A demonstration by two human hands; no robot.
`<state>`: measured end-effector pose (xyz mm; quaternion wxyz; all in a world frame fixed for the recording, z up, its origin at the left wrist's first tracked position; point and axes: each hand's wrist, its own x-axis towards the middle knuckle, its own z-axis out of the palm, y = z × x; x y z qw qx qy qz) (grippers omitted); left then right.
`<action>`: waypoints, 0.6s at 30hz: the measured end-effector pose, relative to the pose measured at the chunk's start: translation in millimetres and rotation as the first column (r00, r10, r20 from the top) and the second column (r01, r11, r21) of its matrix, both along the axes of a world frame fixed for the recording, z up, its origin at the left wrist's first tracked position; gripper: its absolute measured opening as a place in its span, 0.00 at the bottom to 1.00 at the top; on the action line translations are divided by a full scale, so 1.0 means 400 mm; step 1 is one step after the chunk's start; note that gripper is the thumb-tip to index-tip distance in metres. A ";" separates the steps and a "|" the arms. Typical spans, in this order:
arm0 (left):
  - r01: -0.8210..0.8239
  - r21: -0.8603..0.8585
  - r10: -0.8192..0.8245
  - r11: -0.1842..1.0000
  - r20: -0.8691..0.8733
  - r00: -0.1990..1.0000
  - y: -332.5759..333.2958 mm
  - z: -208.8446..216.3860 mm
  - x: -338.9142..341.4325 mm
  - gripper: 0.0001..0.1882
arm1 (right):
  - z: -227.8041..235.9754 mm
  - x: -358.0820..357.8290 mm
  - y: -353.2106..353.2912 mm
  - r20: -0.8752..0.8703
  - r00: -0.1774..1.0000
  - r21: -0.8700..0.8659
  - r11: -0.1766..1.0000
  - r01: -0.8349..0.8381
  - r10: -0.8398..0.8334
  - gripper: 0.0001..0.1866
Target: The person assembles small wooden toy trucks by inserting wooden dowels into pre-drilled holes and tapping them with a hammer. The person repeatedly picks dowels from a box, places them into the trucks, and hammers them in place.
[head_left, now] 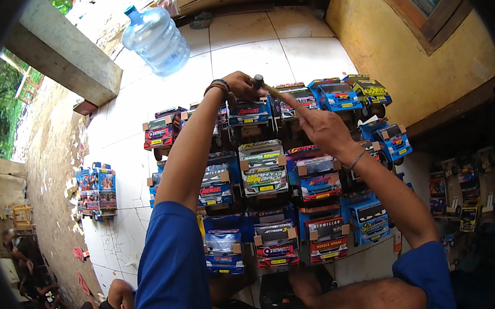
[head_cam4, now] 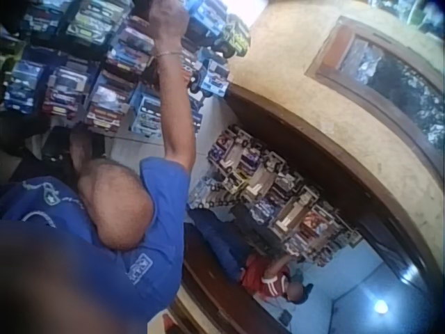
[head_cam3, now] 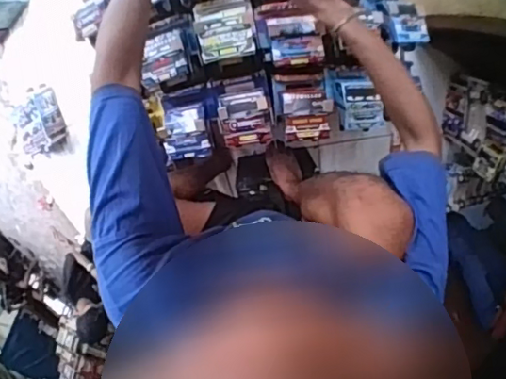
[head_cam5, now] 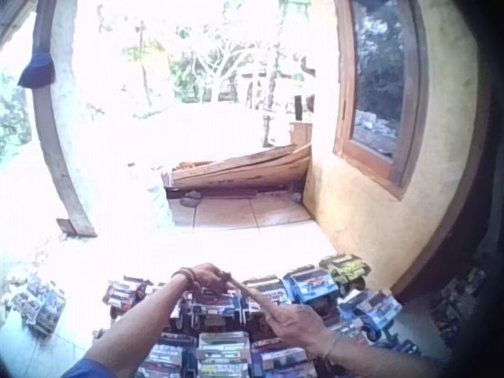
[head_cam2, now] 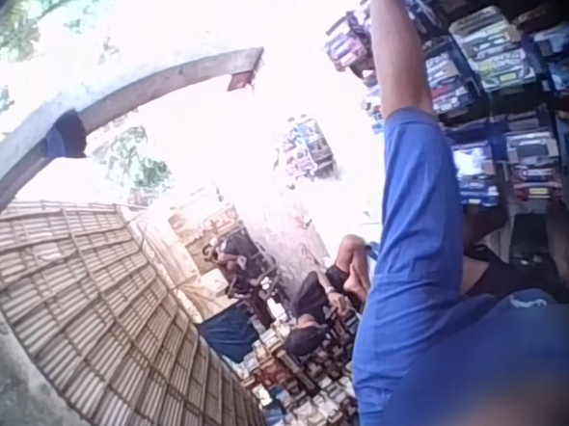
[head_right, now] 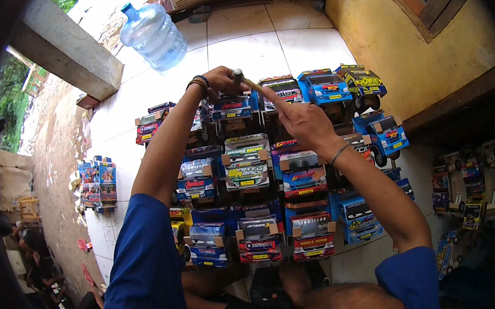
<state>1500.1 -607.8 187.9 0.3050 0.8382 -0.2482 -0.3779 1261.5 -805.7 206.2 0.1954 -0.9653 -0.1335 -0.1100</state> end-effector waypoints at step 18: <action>-0.072 -0.031 0.068 0.997 -0.112 0.991 0.002 -0.014 0.005 0.15 | 0.027 0.009 0.002 -0.136 0.990 0.063 0.997 0.054 -0.045 0.34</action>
